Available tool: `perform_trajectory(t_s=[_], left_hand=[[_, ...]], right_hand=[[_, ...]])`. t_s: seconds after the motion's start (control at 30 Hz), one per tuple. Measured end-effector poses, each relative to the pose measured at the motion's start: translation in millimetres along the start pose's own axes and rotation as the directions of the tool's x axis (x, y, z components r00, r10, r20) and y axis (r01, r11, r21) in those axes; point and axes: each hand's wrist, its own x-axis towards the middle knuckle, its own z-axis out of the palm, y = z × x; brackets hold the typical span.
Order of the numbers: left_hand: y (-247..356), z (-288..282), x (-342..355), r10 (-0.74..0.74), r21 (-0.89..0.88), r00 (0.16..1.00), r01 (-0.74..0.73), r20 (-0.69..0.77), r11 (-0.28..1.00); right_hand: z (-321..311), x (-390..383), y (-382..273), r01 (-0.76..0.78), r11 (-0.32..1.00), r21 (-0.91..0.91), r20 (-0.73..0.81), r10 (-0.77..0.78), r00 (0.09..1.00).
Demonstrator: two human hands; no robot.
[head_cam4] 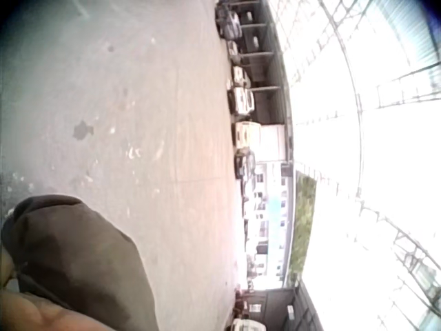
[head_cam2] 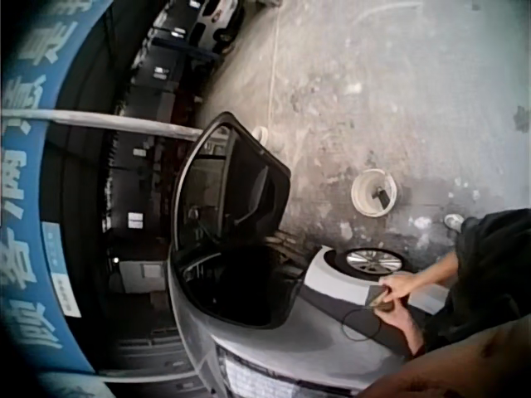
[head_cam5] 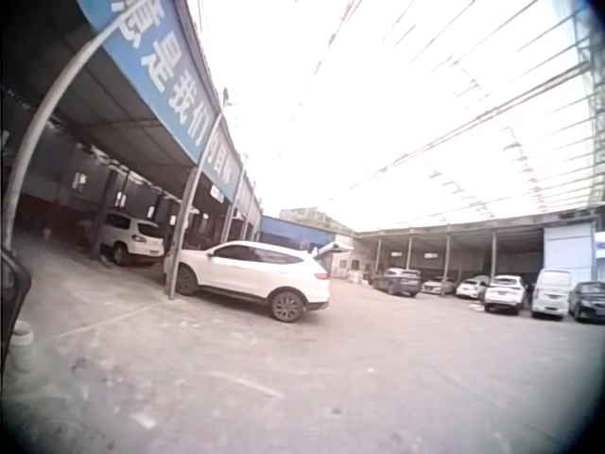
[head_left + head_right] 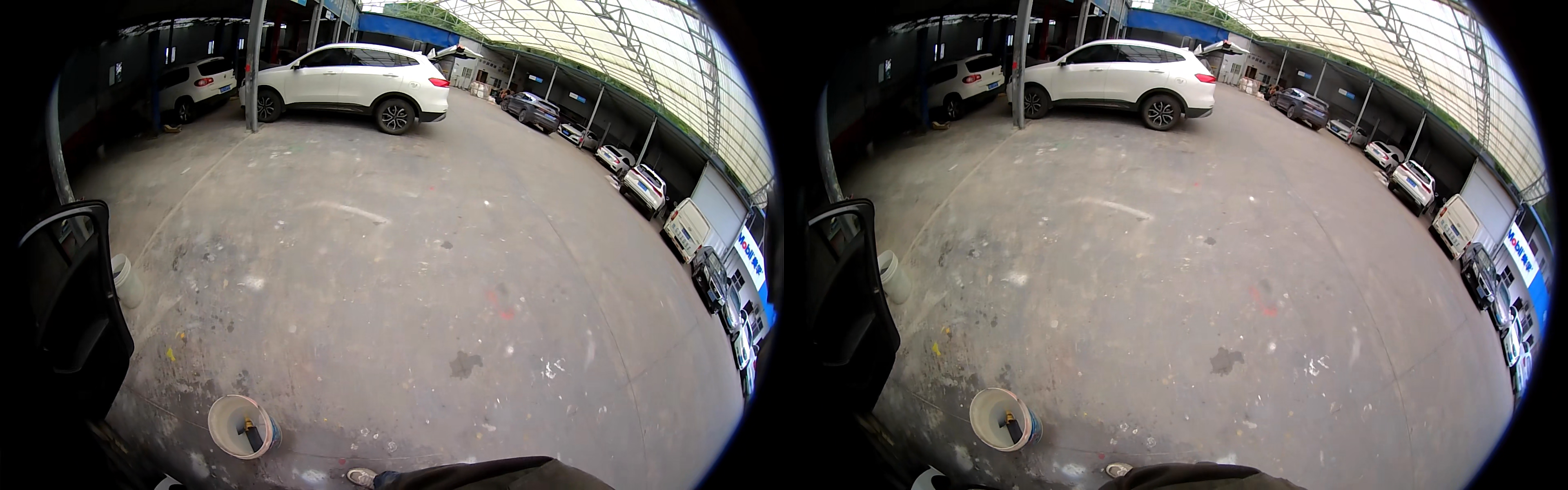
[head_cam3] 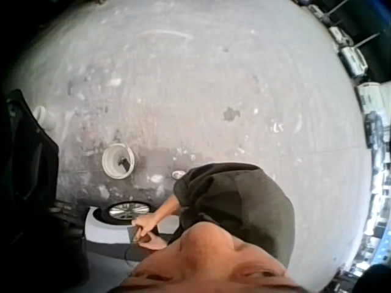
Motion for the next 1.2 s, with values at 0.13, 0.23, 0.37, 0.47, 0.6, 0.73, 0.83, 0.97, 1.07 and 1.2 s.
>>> perform_trajectory(t_s=[0.13, 0.23, 0.37, 0.47, 0.6, 0.73, 0.83, 0.97, 1.07, 1.2], left_hand=[[1, -2, 29, -0.049, -0.046, 0.999, 0.049, 0.015, 0.998], [3, -7, 46, -0.063, -0.116, 0.994, 0.072, 0.086, 0.991], [32, -10, 68, -0.043, -0.187, 0.978, 0.082, 0.203, 0.979], [80, -24, 79, -0.043, -0.217, 0.965, 0.102, 0.259, 0.971], [128, -15, 74, -0.043, -0.247, 0.939, 0.134, 0.342, 0.960], [107, -2, 86, -0.057, -0.269, 0.916, 0.176, 0.398, 0.947], [138, -33, 102, -0.114, -0.239, 0.860, 0.262, 0.497, 0.935], [123, -34, 107, -0.003, -0.165, 0.856, 0.103, 0.517, 0.981], [102, -25, 105, 0.184, 0.087, 0.926, -0.225, 0.331, 0.971], [113, -23, 87, 0.252, 0.003, 0.908, -0.269, 0.335, 0.963]], right_hand=[[-23, 19, -31, -0.093, 0.972, -0.214, 0.044, 0.104, 0.994], [-15, 22, -35, 0.090, 0.934, -0.345, -0.130, -0.142, 0.981], [-35, 43, -53, -0.044, 0.958, -0.284, 0.053, 0.062, 0.997], [-39, 35, -70, 0.002, 0.967, -0.256, -0.186, -0.051, 0.981], [-41, 44, -58, -0.103, 0.951, -0.293, -0.392, -0.021, 0.920], [-56, 53, -63, -0.205, 0.954, -0.221, -0.436, 0.091, 0.895], [-62, 51, -53, -0.171, 0.977, -0.128, -0.439, 0.098, 0.893], [-54, 69, -15, -0.245, 0.968, -0.050, -0.524, 0.183, 0.832], [-55, 59, -82, -0.291, 0.957, -0.008, -0.355, 0.270, 0.895], [-60, 65, -28, -0.239, 0.968, -0.076, -0.351, 0.198, 0.915]])
